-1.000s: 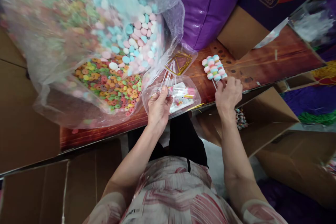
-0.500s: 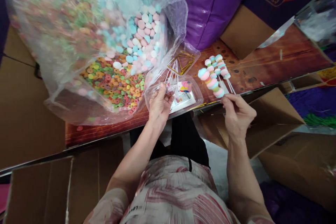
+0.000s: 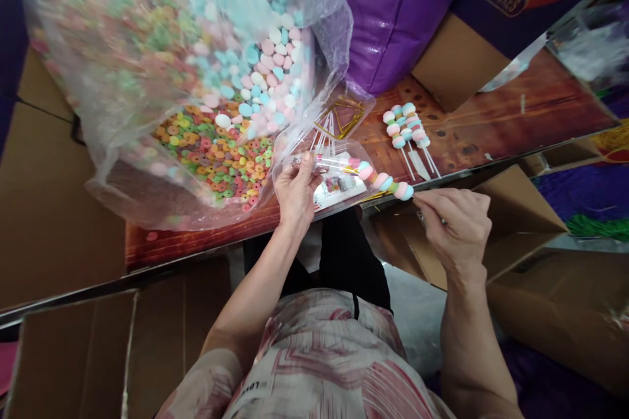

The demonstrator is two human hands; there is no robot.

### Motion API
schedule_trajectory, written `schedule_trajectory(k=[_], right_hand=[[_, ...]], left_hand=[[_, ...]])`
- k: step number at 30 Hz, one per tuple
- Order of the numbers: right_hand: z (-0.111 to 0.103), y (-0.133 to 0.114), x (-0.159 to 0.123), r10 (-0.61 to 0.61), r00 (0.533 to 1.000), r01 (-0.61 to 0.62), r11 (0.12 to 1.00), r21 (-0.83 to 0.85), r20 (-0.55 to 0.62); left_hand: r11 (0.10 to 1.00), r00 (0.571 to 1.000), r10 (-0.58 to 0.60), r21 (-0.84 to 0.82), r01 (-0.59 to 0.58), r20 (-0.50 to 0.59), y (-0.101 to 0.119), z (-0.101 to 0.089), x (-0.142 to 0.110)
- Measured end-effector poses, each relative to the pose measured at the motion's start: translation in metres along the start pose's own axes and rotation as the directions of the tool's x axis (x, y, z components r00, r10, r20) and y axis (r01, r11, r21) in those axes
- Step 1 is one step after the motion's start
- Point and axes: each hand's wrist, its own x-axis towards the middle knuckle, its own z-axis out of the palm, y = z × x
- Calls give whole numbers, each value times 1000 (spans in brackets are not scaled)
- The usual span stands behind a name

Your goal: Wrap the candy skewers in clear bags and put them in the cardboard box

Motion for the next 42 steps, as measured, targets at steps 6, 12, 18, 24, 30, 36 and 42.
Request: schedule_trajectory(k=[6, 12, 18, 24, 30, 36, 42], right_hand=[[-1, -1, -3, -5, 1000, 6, 997, 71, -13], [1, -3, -3, 51, 999, -52, 993, 107, 11], [16, -12, -5, 138, 990, -139, 956, 257, 22], [35, -28, -9, 205, 977, -212, 900, 381, 59], [48, -42, -10, 161, 987, -158, 924, 348, 20], [64, -62, -6, 209, 978, -195, 901, 387, 6], [52, -60, -10, 224, 951, -302, 826, 476, 214]], left_hand=[[999, 999, 36, 29, -36, 0, 0, -3, 2], [995, 998, 25, 91, -31, 61, 3, -2, 0], [992, 984, 82, 87, -96, 156, -5, -1, -7], [994, 983, 75, 63, -87, 168, -13, 3, -17], [997, 988, -23, 74, 12, 155, -13, 3, -19], [993, 957, -55, 116, 23, 285, -17, 1, -27], [997, 967, -70, 44, 61, 246, -8, -3, -17]])
